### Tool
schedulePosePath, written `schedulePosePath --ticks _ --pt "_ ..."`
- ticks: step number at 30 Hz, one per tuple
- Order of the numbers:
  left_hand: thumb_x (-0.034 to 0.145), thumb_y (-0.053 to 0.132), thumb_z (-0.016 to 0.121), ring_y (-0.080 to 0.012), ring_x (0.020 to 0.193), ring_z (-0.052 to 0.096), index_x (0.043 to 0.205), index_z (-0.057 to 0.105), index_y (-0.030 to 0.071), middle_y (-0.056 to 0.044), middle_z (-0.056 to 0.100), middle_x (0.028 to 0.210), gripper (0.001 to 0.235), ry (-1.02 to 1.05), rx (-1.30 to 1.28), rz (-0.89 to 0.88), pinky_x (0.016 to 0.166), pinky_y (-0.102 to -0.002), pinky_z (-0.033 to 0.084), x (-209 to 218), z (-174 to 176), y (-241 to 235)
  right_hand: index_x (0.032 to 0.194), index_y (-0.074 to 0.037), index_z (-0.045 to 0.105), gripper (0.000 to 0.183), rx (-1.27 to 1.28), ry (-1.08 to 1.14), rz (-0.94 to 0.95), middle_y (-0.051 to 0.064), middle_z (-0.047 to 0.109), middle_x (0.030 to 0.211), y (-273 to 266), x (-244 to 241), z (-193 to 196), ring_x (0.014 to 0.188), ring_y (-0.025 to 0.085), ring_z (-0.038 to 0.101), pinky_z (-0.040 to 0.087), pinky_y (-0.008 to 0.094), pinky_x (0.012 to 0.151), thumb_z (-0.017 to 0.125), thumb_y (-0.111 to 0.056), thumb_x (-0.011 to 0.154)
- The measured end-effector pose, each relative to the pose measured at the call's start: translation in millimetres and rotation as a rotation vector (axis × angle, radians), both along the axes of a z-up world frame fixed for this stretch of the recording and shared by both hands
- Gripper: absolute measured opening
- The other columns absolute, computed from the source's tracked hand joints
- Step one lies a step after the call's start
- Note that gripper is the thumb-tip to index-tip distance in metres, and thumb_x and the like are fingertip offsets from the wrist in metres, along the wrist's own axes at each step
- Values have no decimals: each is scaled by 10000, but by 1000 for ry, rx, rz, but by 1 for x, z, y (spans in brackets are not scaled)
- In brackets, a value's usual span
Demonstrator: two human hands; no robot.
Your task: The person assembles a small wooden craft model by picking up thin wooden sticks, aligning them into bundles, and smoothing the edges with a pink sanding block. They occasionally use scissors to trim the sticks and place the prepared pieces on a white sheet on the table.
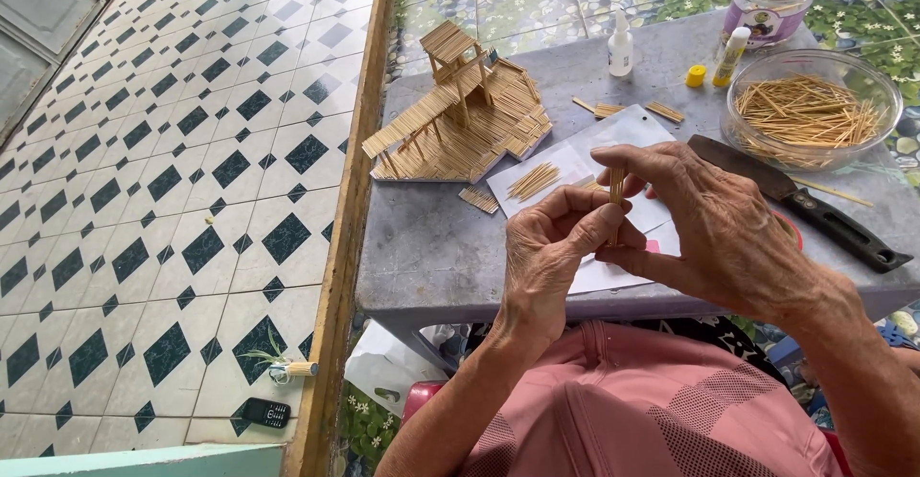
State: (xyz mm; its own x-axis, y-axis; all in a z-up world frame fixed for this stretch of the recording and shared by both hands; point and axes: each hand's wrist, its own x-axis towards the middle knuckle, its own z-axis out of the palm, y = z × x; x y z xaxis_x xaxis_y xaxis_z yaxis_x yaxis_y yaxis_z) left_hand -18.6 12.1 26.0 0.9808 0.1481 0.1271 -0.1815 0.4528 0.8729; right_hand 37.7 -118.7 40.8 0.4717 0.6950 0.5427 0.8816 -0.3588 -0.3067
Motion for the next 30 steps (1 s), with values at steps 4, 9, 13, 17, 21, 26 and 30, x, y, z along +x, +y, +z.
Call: schedulePosePath --ticks 4,9,13,17,21,26,30 --pt "769 133 583 -225 627 602 833 561 -1 -167 599 695 150 -8 3 -19 614 -300 503 -1 2 0 1260 -152 237 783 -4 85 -37 19 521 1019 0 0 0 803 188 541 443 356 621 680 -271 626" --pt "780 90 556 -193 626 589 815 552 -7 -164 600 687 103 3 7 8 616 -268 489 -3 5 -1 1218 -107 324 782 92 41 -26 48 536 1017 0 1 1 875 174 544 417 326 732 716 -330 579" --pt "782 120 560 -188 636 593 821 557 -7 -164 601 695 132 4 12 9 628 -261 488 -3 7 -1 1181 -102 363 670 109 32 14 24 542 964 2 0 3 853 155 540 411 304 726 699 -266 625" --pt "785 104 551 -202 616 590 809 549 -5 -167 597 681 112 -1 18 8 591 -265 484 -4 7 0 1222 -102 323 776 85 -13 -17 48 538 970 0 3 -3 874 190 530 401 330 750 716 -325 591" --pt "796 94 540 -204 591 595 818 538 -9 -165 597 681 105 -9 35 12 561 -262 487 -6 12 1 1273 -124 244 906 74 21 -1 54 514 1044 1 1 -4 928 198 517 400 374 785 744 -332 547" --pt "780 94 560 -161 617 576 838 562 -14 -138 601 703 123 -38 109 63 589 -225 481 -6 8 2 1232 -60 327 752 220 80 4 91 539 1012 0 -4 4 882 194 557 417 348 801 650 -332 609" --pt "777 131 559 -164 652 604 841 558 3 -125 609 699 142 -45 170 60 610 -218 459 -9 15 1 1109 -39 464 411 331 161 -130 73 578 922 -2 -9 9 871 187 578 448 306 778 565 -228 758"
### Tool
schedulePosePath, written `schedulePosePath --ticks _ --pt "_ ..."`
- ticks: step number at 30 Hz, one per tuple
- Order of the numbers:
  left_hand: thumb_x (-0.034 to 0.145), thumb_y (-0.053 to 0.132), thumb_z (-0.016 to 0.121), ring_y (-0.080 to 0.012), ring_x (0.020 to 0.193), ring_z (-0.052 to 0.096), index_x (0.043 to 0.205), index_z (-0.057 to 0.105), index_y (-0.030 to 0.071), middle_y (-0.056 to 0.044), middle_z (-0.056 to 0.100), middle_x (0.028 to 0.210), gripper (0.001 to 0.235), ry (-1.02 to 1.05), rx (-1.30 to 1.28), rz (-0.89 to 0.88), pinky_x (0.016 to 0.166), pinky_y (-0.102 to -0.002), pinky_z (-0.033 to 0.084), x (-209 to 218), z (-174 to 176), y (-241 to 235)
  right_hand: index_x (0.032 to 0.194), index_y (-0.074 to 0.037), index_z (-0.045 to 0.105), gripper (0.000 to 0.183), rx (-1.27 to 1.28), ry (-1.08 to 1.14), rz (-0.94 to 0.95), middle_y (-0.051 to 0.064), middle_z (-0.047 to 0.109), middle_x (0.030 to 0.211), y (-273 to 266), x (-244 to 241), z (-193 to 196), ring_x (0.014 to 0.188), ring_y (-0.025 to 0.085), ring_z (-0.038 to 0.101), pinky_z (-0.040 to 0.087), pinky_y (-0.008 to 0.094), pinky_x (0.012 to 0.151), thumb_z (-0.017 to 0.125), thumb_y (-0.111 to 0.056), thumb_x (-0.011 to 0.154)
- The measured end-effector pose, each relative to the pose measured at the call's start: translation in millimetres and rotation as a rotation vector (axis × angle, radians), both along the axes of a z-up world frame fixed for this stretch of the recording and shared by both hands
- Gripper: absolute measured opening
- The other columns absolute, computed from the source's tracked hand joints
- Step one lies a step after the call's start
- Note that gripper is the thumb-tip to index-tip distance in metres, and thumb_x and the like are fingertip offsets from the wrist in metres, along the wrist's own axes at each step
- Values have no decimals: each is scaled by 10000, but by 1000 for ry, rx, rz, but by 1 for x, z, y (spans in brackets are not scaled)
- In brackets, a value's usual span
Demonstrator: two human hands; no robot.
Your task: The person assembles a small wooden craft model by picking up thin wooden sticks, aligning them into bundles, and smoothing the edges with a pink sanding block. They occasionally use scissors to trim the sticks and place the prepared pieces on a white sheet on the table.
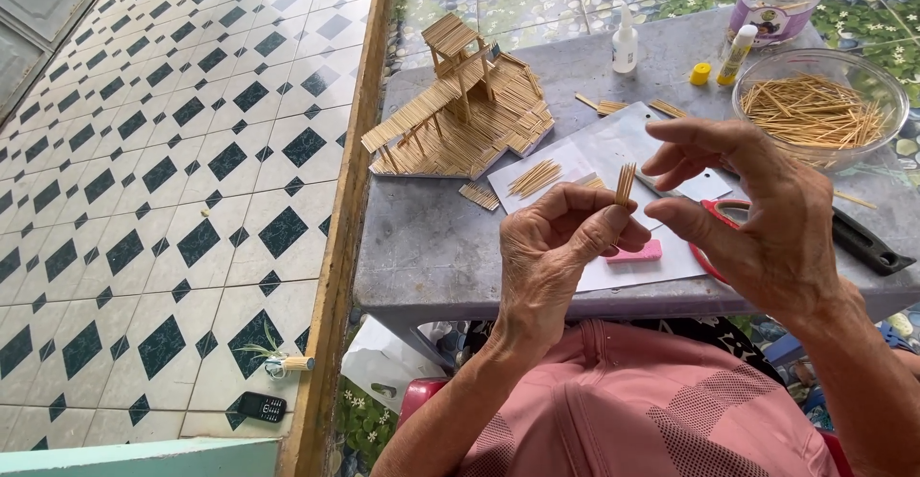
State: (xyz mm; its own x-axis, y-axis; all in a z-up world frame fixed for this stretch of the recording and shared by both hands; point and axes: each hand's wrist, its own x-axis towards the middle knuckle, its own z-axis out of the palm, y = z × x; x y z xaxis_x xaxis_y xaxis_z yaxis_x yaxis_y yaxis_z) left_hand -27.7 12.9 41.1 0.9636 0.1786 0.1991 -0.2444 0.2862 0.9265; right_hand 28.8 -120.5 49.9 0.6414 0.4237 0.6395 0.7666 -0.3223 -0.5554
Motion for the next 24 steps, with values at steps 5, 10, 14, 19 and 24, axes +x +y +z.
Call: schedulePosePath --ticks 5,10,14,19,24 --pt "773 145 559 -174 657 605 863 557 -19 -145 603 713 187 -2 67 -41 634 -253 513 1 -4 -1 859 -47 570 177 64 85 89 55 581 805 1 2 -2 717 135 567 434 244 673 569 -186 749" --pt "771 114 550 -153 671 615 838 555 1 -113 614 706 132 -8 216 -14 645 -252 537 4 -5 -1 755 -33 575 103 65 127 74 56 595 748 2 6 -6 666 121 556 439 217 597 646 -103 728" --pt "753 130 574 -98 648 598 823 580 58 -37 616 698 101 -6 365 57 601 -201 510 8 -9 1 752 -12 576 93 94 128 116 67 583 737 2 11 -10 654 121 541 432 216 593 644 -74 739" --pt "730 114 595 -105 630 587 792 593 62 -37 601 707 80 22 261 87 567 -181 480 10 -12 9 841 -38 602 212 -43 381 47 34 629 738 -1 31 -20 605 94 591 474 181 561 549 -236 786" --pt "710 151 609 -94 598 565 796 586 54 -39 616 761 132 12 109 66 526 -195 461 15 -14 15 906 -198 579 285 -813 265 44 2 569 957 -6 48 -72 746 201 570 429 353 602 617 -330 657"
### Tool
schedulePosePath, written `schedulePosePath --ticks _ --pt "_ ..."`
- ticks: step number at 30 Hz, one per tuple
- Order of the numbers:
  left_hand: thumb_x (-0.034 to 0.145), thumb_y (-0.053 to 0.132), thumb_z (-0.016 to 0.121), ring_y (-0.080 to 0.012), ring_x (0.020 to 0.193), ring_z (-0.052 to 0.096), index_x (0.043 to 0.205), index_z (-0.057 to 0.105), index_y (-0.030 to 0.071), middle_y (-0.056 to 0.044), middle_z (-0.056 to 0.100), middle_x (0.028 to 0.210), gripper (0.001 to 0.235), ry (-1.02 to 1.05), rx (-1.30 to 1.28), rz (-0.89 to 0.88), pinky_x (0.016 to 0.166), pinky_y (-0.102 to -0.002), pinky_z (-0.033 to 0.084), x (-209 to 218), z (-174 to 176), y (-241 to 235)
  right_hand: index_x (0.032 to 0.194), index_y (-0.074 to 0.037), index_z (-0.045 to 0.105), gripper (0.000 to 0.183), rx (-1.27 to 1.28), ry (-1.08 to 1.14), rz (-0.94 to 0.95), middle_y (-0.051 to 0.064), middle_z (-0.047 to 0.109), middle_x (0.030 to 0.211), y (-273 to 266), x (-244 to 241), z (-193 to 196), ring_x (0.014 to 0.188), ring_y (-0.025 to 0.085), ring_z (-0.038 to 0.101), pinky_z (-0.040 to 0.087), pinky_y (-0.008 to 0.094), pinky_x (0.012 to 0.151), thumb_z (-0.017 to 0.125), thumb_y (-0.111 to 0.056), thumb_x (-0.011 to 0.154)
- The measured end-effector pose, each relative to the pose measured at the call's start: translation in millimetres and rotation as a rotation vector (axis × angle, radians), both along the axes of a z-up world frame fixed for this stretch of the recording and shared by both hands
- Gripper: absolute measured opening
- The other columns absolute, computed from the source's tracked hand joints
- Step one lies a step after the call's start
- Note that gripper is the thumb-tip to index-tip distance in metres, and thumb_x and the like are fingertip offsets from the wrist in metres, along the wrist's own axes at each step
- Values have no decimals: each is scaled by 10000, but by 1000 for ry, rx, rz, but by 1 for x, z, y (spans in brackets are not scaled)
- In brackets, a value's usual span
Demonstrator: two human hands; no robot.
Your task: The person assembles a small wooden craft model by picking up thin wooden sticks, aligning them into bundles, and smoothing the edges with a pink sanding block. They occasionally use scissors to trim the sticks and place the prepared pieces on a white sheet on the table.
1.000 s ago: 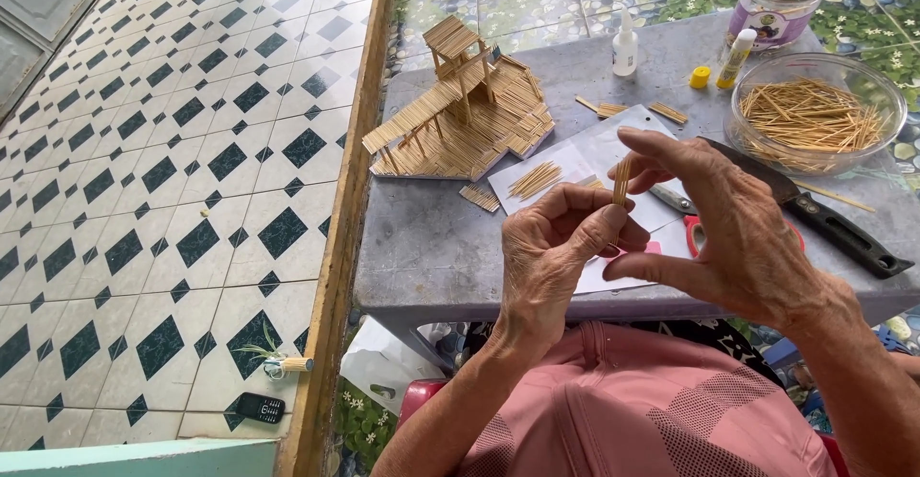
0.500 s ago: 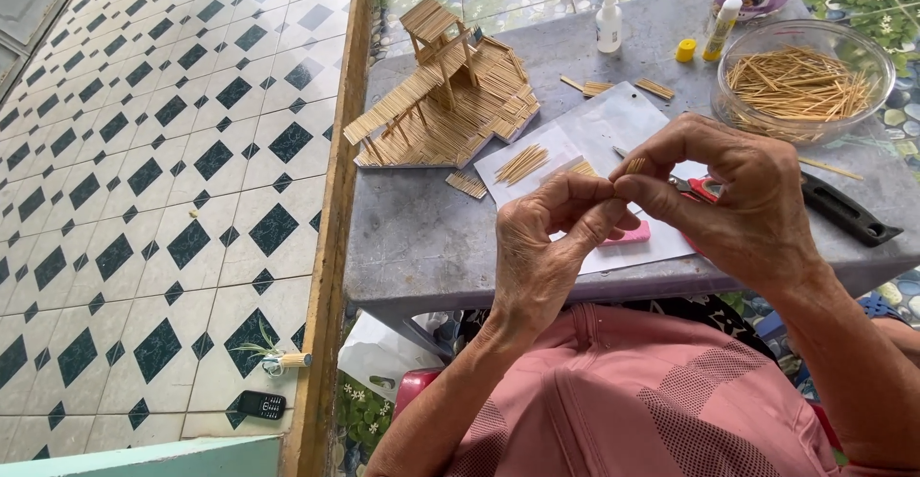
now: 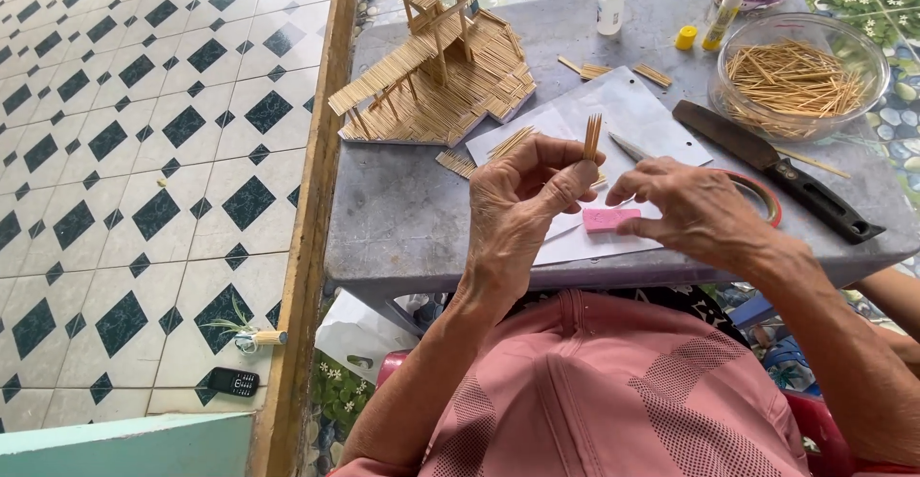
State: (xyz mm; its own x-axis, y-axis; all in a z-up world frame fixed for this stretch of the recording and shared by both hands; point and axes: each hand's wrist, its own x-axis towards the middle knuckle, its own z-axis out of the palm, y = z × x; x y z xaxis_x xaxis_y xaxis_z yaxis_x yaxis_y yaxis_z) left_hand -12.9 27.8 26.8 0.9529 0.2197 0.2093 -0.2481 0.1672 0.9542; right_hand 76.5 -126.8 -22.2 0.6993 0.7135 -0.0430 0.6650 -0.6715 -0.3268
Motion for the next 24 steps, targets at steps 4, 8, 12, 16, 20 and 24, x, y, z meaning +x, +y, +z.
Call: schedulePosePath --ticks 4,8,12,16,20,24 --pt "716 150 598 -103 588 570 805 591 43 -39 595 697 140 -6 -25 -22 531 -198 466 1 -1 0 866 -212 547 170 41 -138 75 9 539 874 -4 1 -36 821 196 512 418 359 605 537 -304 724" --pt "727 154 600 -113 609 570 832 588 21 -69 606 746 170 -11 -90 -67 541 -203 479 1 -3 2 805 -199 521 116 112 -225 70 29 553 846 -4 1 -44 799 205 519 415 338 598 544 -290 736" --pt "723 113 609 -130 575 569 853 592 5 -79 592 675 170 -52 -178 -83 532 -207 464 2 -3 5 881 -163 584 185 231 71 -112 -21 597 788 -9 -2 4 642 121 534 395 253 593 597 -223 707" --pt "704 100 610 -146 556 581 824 590 3 -93 595 676 156 -21 -174 -50 484 -193 441 6 -4 7 1007 23 509 309 573 -95 -78 138 574 884 -22 -3 41 716 225 589 520 266 584 604 -103 741" --pt "697 120 623 -141 549 565 815 592 11 -96 597 680 163 -4 -145 -49 491 -199 438 4 -5 3 1081 26 494 356 727 -498 24 192 549 1002 -9 -22 56 843 277 565 483 334 676 686 -69 796" --pt "709 117 623 -98 534 538 742 539 46 -55 561 594 114 -15 -85 -98 510 -200 457 2 -8 1 1115 -134 527 311 598 -808 184 87 522 1016 8 -31 52 812 213 438 378 309 681 653 -114 831"
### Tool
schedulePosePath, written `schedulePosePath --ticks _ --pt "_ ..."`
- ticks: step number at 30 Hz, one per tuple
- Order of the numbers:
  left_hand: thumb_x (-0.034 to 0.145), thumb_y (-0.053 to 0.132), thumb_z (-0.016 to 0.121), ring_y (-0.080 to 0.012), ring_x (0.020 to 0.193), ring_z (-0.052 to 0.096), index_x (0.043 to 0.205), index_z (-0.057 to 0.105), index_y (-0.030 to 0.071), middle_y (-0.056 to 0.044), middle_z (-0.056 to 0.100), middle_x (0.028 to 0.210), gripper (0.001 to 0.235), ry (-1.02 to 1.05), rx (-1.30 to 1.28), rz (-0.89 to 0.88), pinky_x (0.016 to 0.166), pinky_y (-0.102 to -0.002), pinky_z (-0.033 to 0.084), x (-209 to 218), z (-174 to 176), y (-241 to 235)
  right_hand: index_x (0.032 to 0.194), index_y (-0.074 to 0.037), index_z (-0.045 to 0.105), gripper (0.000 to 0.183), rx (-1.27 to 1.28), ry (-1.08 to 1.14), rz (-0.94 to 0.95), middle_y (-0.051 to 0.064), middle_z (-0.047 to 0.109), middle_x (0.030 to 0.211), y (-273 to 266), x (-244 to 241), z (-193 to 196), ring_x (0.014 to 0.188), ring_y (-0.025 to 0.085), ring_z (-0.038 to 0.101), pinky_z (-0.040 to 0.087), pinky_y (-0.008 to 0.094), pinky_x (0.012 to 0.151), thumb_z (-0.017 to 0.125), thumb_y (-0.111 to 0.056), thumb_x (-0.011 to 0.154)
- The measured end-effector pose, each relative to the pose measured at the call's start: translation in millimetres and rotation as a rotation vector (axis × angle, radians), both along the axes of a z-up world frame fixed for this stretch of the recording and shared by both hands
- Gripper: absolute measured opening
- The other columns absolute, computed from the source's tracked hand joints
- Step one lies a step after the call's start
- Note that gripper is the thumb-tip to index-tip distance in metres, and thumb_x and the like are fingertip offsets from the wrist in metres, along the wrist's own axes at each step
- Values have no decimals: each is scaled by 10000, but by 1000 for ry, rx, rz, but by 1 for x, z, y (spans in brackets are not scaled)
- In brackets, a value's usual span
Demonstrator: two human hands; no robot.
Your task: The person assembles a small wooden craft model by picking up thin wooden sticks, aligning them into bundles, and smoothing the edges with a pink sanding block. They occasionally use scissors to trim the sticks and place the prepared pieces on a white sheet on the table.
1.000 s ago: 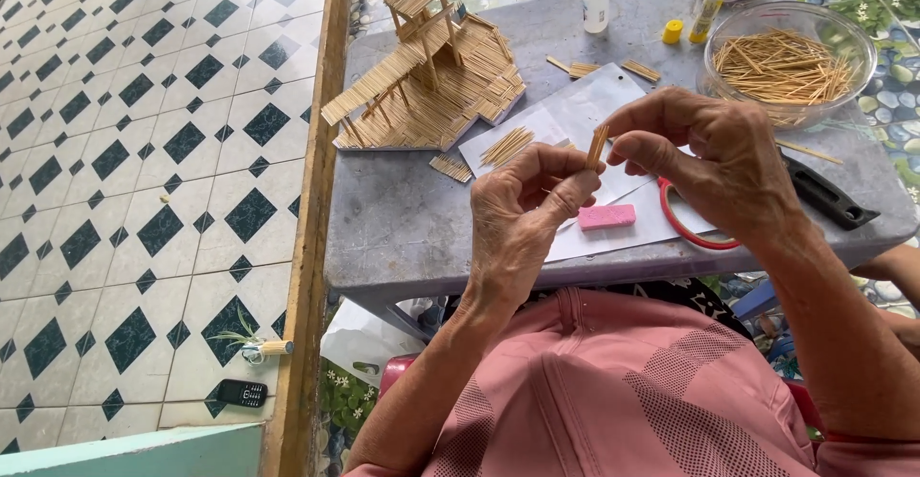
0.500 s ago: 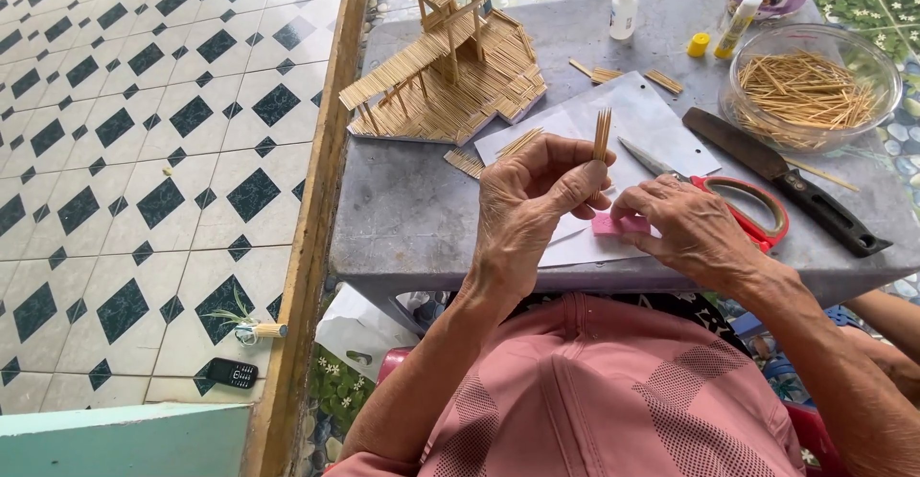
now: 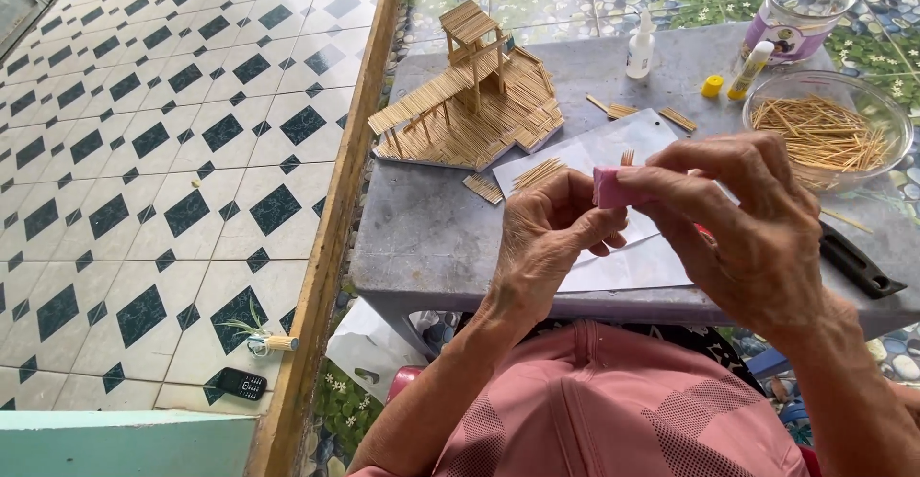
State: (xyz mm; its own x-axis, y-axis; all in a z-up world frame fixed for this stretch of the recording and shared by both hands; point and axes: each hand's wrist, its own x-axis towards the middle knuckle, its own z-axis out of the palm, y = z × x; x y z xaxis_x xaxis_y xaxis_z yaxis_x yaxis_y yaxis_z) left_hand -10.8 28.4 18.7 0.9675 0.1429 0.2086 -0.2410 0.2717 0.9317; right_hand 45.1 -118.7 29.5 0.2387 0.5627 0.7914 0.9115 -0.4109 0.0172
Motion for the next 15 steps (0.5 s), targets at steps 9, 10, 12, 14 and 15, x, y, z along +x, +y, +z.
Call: schedulePosePath --ticks 9,10,12,14,15 --pt "721 124 621 -126 558 566 826 571 17 -74 590 669 158 14 -62 -17 501 -189 452 -5 5 -4 1031 -28 546 287 129 78 57 159 533 1010 -13 7 -3 895 253 490 421 328 715 693 -51 784" --pt "721 124 621 -126 558 566 826 571 17 -74 590 669 158 19 -61 -20 501 -189 452 -6 7 -4 1031 -28 546 287 130 82 54 159 533 1010 -13 12 -6 895 253 490 421 328 715 693 -51 784" --pt "730 126 604 -129 555 561 811 571 35 -59 569 650 126 35 -55 -50 503 -185 436 -9 11 -4 1085 -86 523 307 33 8 -2 134 519 1026 -14 25 -11 869 235 454 395 314 680 671 -73 816" --pt "728 115 604 -136 553 562 813 572 23 -70 569 649 130 33 -87 -56 498 -189 437 -11 15 -3 1088 -54 543 290 66 21 -56 143 533 1033 -21 20 -3 919 268 477 399 348 718 705 -68 848" --pt "725 105 605 -144 552 563 814 573 11 -81 569 649 134 31 -121 -62 493 -193 438 -12 16 -3 1090 -21 562 278 98 36 -108 153 548 1040 -24 19 1 970 301 500 403 382 756 740 -62 880"
